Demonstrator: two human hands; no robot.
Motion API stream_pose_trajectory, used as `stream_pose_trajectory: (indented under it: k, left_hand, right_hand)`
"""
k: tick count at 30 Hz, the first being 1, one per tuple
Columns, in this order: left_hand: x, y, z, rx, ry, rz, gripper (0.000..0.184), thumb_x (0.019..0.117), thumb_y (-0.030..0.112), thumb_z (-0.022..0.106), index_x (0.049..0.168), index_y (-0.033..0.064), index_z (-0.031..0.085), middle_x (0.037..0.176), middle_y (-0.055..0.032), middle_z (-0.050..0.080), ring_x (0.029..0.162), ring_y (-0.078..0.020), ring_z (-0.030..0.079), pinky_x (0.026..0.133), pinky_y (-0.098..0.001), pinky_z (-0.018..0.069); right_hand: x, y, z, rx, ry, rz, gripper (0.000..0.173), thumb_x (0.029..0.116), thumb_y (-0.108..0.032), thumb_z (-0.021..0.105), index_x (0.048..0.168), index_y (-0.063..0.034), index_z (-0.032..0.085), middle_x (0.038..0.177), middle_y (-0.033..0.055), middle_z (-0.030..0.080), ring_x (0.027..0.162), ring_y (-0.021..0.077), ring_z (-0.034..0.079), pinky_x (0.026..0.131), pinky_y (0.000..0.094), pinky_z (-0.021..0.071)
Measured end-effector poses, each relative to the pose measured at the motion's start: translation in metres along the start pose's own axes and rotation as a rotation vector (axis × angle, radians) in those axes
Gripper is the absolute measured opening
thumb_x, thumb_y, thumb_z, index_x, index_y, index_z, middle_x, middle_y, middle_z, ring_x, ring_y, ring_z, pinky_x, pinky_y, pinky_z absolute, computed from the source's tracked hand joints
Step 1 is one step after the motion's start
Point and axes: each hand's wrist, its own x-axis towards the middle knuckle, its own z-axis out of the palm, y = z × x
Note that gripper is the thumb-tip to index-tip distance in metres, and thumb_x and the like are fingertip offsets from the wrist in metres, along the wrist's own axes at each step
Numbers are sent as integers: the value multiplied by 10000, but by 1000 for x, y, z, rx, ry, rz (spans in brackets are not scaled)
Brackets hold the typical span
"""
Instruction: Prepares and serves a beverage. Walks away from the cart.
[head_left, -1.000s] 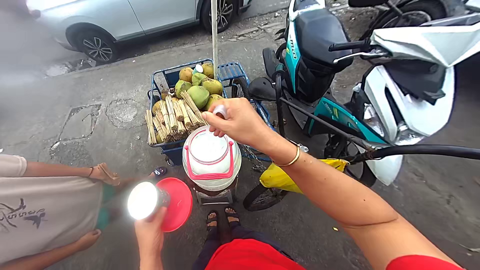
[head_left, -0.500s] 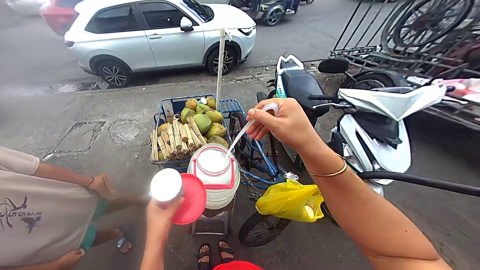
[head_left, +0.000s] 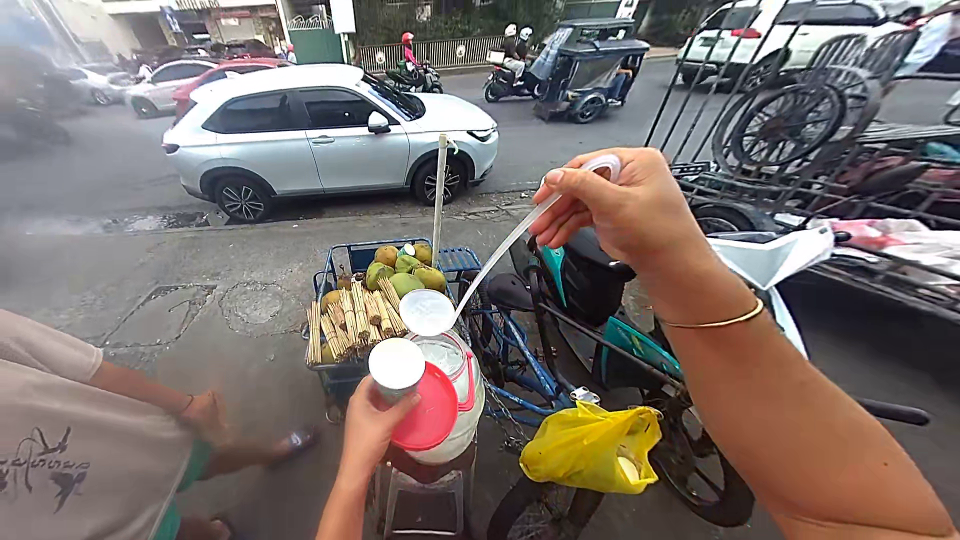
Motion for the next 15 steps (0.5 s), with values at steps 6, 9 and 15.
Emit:
stream_pose_trajectory:
  k: [6, 9, 15]
  left_hand:
    - [29, 10, 17, 28, -60, 1, 600, 751, 128, 877, 1280, -15, 632, 1143, -118, 726, 1047, -153, 714, 948, -325, 595]
    - [41, 12, 22, 40, -84, 12, 563, 765, 142, 876, 1259, -2, 647, 1114, -109, 741, 1026, -151, 725, 935, -336, 603]
    - [51, 20, 32, 26, -90, 12, 518, 789, 125, 870, 1239, -9, 651, 1097, -115, 741, 1005, -150, 726, 925, -333, 603]
  right_hand:
    - [18, -38, 0, -25, 32, -95, 208, 1031, -112, 505, 867, -105, 631, 660, -19, 726, 534, 116, 709, 518, 284, 633]
    - [21, -52, 1, -40, 25, -138, 192, 1024, -98, 512, 874, -104, 632, 664, -17, 728, 535, 117, 712, 516, 284, 635]
    - [6, -73, 3, -189, -11, -329, 101, 987, -133, 570, 934, -124, 656, 682, -76, 718, 561, 72, 710, 528, 257, 640]
